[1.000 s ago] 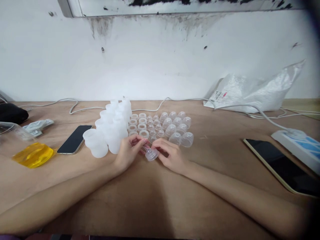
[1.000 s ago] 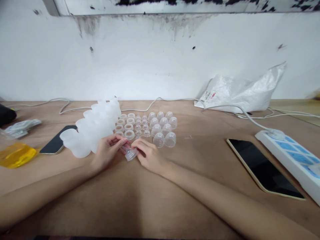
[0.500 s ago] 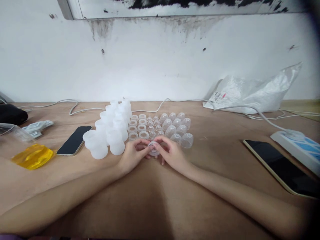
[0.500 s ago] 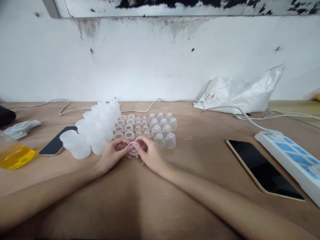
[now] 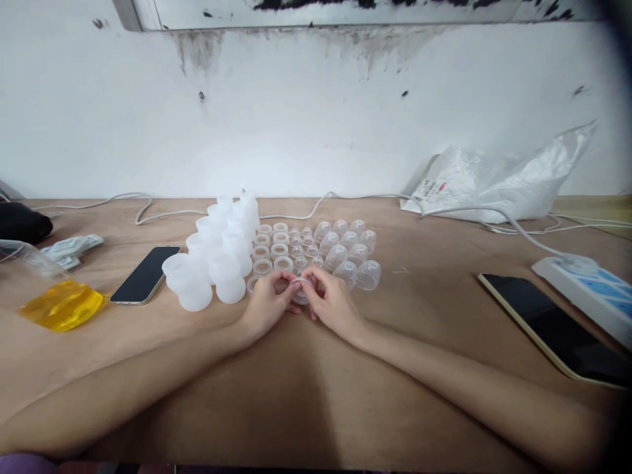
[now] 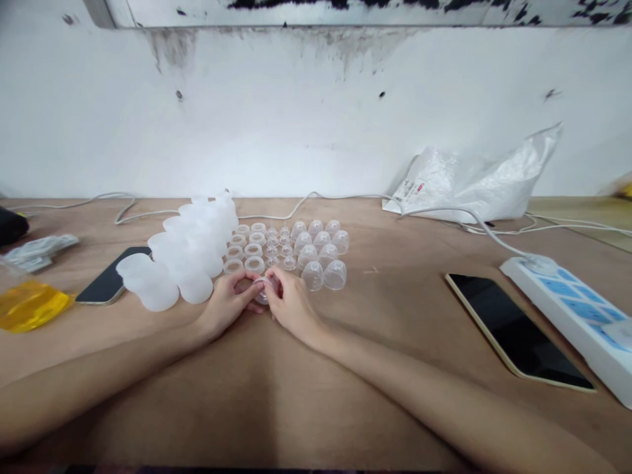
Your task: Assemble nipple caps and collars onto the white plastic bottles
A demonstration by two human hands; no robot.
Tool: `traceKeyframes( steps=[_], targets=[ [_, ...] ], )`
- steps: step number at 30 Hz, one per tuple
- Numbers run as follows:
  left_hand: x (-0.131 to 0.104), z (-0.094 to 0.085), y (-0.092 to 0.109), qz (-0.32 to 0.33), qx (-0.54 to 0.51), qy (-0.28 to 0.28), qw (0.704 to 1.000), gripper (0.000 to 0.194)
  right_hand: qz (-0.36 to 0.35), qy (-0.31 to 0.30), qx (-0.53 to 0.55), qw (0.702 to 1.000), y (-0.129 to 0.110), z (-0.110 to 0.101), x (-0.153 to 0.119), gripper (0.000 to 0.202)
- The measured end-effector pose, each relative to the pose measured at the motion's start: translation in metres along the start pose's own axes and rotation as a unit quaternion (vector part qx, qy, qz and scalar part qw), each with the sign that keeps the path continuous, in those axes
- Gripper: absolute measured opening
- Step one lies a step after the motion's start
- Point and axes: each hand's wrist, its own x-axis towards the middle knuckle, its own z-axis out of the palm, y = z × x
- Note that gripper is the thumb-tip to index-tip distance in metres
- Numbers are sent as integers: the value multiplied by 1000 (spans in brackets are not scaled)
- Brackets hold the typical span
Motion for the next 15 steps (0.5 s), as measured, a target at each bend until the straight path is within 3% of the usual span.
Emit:
traceKeyframes(
  steps=[5, 11, 15],
  targets=[
    [-6, 2, 1, 31, -37, -24, 999, 23, 39, 4, 55, 998, -4, -2, -1, 14],
    [-8, 2, 2, 44, -2, -17, 999, 19, -12, -48, 16, 999, -6, -7, -1, 9],
    [-5, 3, -2, 53, 0, -10, 999, 17, -20, -34, -8, 999, -6, -4, -1, 7]
  ],
)
